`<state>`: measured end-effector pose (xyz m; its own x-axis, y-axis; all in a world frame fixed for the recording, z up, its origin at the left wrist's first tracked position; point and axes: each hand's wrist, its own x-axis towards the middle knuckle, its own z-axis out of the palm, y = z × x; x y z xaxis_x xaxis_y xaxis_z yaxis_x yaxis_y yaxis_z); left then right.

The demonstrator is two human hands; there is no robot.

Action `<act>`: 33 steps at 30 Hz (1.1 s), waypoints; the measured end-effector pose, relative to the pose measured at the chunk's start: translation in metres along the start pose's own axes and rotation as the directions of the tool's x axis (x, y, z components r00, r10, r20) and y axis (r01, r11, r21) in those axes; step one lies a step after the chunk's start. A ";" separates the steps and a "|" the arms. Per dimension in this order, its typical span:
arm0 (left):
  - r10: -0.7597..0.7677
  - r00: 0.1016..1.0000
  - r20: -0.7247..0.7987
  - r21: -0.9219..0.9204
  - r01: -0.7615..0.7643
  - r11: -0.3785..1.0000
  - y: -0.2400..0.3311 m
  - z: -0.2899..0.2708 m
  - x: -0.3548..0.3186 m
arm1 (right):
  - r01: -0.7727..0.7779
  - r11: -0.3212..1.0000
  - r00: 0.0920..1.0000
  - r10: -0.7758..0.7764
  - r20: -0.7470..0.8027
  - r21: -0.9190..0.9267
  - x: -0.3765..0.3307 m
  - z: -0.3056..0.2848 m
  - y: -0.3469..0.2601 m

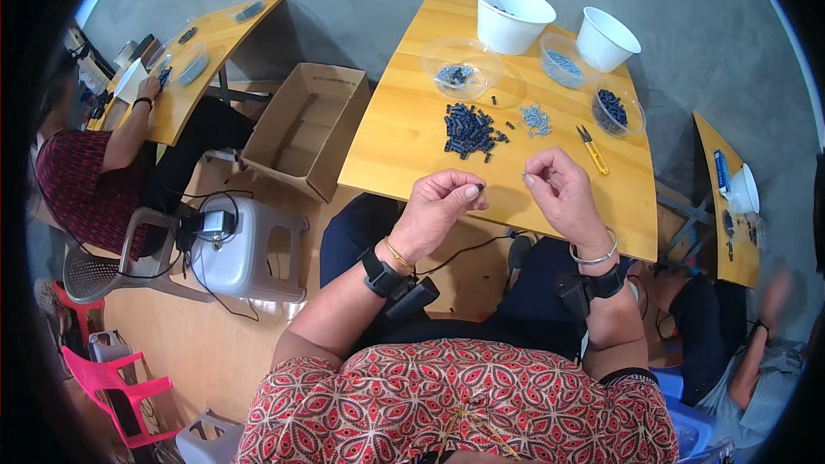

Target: Assembling small black plastic and metal pins or connectors by hand.

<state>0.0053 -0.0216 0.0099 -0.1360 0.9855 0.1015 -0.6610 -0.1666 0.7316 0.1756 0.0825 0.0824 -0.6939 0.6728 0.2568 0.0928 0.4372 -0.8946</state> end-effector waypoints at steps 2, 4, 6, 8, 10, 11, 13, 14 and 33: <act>-0.001 1.000 0.025 -0.058 0.003 0.998 0.003 0.005 -0.004 | 0.029 0.999 0.998 -0.031 0.049 0.033 -0.006 0.003 -0.009; -0.005 0.999 0.050 -0.118 0.011 0.993 0.006 0.011 -0.008 | 0.022 0.998 0.999 -0.025 0.045 0.054 -0.011 0.006 -0.017; -0.018 0.997 0.071 -0.166 0.029 0.986 0.010 0.016 -0.011 | 0.019 0.997 0.999 -0.022 0.040 0.073 -0.012 0.010 -0.020; -0.012 0.997 0.077 -0.156 0.024 0.987 0.013 0.018 -0.011 | 0.080 0.993 0.994 -0.085 0.064 0.082 -0.012 0.014 -0.021; -0.009 0.997 0.077 -0.150 0.021 0.988 0.014 0.019 -0.014 | 0.088 0.991 0.995 -0.093 0.046 0.099 -0.013 0.018 -0.022; -0.006 0.997 0.077 -0.135 0.017 0.991 0.014 0.019 -0.015 | 0.094 0.989 0.995 -0.097 0.026 0.115 -0.014 0.020 -0.022; -0.004 0.997 0.080 -0.119 0.013 0.993 0.014 0.021 -0.017 | 0.122 0.990 0.992 -0.123 0.019 0.070 -0.015 0.021 -0.023; -0.001 0.998 0.067 -0.087 0.007 0.996 0.015 0.022 -0.018 | 0.148 0.989 0.989 -0.148 0.014 0.025 -0.016 0.021 -0.024; 0.031 1.000 -0.004 0.129 -0.031 0.991 0.008 0.027 -0.023 | 0.357 0.899 0.934 -0.346 0.090 -0.253 -0.020 0.029 -0.035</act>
<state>0.0231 -0.0444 0.0322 -0.1594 0.9797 0.1219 -0.5556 -0.1911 0.8092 0.1660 0.0366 0.0980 -0.7442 0.4237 0.5163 0.0165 0.7844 -0.6200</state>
